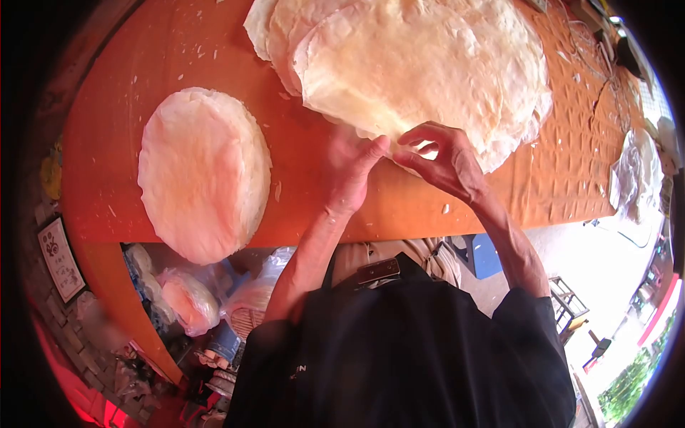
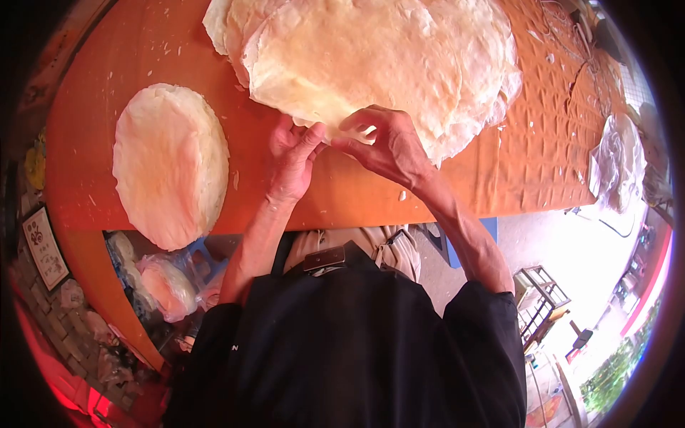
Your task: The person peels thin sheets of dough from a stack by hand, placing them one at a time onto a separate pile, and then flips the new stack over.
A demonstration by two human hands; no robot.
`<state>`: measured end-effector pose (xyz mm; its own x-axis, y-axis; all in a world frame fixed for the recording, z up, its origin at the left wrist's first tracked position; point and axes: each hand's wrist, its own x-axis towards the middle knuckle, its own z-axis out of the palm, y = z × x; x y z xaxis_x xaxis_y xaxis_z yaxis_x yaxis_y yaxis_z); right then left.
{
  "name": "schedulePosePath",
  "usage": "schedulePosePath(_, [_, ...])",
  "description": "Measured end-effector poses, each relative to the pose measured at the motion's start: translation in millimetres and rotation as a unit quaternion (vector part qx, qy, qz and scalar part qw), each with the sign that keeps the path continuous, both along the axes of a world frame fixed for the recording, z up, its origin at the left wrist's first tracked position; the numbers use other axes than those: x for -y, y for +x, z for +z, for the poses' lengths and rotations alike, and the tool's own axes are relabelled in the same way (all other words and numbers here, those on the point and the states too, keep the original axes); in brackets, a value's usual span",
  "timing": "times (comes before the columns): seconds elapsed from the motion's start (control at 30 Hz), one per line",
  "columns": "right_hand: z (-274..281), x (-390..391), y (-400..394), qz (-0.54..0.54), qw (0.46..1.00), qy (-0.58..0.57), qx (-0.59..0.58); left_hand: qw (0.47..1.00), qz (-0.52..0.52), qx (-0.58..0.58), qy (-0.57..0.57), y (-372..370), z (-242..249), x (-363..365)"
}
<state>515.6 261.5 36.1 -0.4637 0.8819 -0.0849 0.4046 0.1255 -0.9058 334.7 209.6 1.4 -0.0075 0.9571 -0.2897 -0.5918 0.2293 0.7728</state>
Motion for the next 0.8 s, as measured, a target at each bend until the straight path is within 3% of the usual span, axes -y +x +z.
schedulePosePath(0.17, [3, 2, -7, -0.044, 0.999, 0.027, -0.016, 1.0, 0.0, 0.026, 0.012, 0, 6, 2])
schedulePosePath(0.27, [11, 1, -13, -0.039, 0.989, 0.13, 0.059, 0.999, 0.011, 0.049, -0.011, 4, 7, -1])
schedulePosePath(0.37, [6, 6, -26, -0.061, 0.956, 0.246, 0.151, 0.998, 0.007, -0.045, -0.04, -3, -34, 7])
schedulePosePath(0.47, [-8, 7, -40, -0.064, 0.93, 0.276, 0.234, 0.977, 0.089, 0.095, -0.167, 4, -15, 2])
schedulePosePath(0.53, [-11, -3, -36, -0.037, 0.925, 0.261, 0.274, 0.97, 0.08, 0.149, -0.172, 1, -19, 6])
schedulePosePath(0.57, [-15, -17, -27, -0.044, 0.93, 0.285, 0.229, 0.966, 0.076, 0.176, -0.176, -2, -23, 10])
schedulePosePath(0.63, [21, -51, -3, -0.097, 0.93, 0.293, 0.199, 0.968, 0.056, 0.193, -0.153, -8, -29, 16])
schedulePosePath(0.7, [66, -92, 36, -0.151, 0.904, 0.281, 0.284, 0.972, 0.049, 0.194, -0.125, -12, -26, 22])
schedulePosePath(0.8, [113, -139, 87, -0.224, 0.873, 0.307, 0.306, 0.976, 0.046, 0.153, -0.145, -17, -42, 30])
